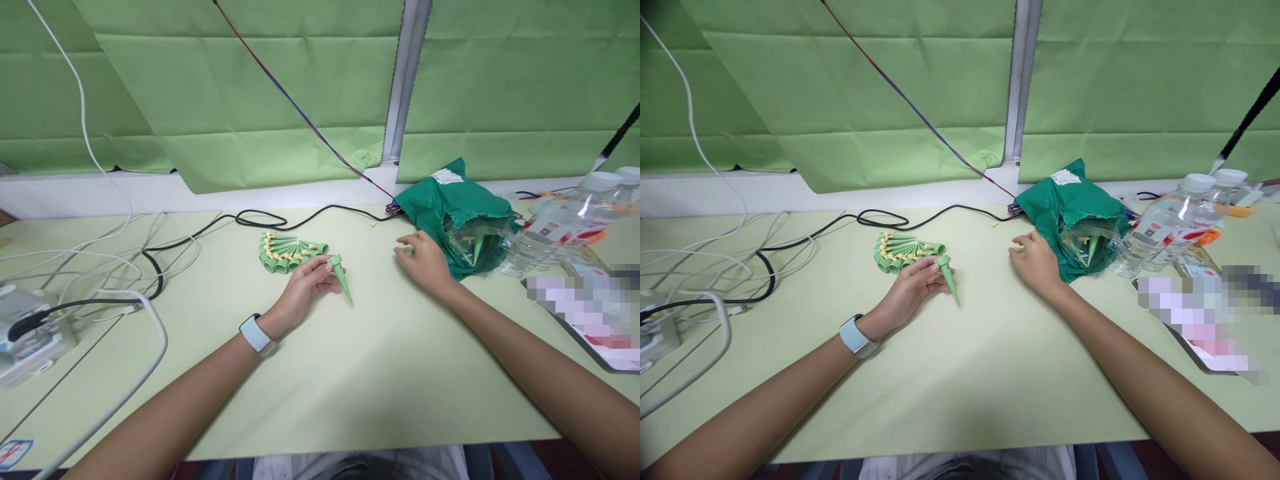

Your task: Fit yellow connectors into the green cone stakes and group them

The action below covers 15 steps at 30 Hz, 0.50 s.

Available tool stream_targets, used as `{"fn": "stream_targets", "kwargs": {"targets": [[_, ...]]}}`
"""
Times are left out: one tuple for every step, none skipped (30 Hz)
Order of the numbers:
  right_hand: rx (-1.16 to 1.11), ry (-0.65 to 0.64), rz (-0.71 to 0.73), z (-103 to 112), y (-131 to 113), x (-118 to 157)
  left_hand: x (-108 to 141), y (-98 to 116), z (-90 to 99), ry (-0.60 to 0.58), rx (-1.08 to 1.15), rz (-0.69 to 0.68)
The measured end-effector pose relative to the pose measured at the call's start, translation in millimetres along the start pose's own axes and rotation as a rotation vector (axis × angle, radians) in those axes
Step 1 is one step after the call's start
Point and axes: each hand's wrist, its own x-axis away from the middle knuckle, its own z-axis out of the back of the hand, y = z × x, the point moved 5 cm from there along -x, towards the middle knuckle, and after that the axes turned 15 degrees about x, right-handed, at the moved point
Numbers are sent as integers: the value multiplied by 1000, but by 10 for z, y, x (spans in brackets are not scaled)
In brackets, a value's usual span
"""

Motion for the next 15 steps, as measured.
{"fn": "stream_targets", "kwargs": {"targets": [[40,-36,-51,-25,84,-35,1,0,-1,-2,-5,1],[70,-80,-85,-53,146,-58,2,-1,-2,-4,-9,1],[93,-121,-99,-81,186,-72,4,-2,-3,-5,-11,2],[106,-151,-97,-105,208,-78,4,-3,-3,-5,-12,3],[110,-168,-84,-125,214,-80,5,-4,-3,-6,-12,2],[104,-175,-63,-139,209,-79,4,-4,-3,-7,-12,0],[88,-170,-39,-147,194,-75,3,-5,-2,-7,-11,-2],[61,-159,-10,-148,168,-68,2,-6,1,-6,-11,-3],[22,-142,20,-141,132,-56,0,-8,4,-5,-11,-5],[-36,-126,45,-127,85,-38,-1,-10,9,-2,-12,-6],[-110,-117,62,-108,29,-11,-3,-13,14,1,-13,-7],[-200,-121,71,-86,-39,26,-4,-15,17,3,-14,-9],[-299,-140,78,-64,-123,74,-5,-18,19,2,-16,-13],[-401,-171,82,-42,-222,133,-6,-21,18,-2,-19,-15],[-497,-212,99,-18,-338,201,-6,-24,12,-9,-24,-18]]}}
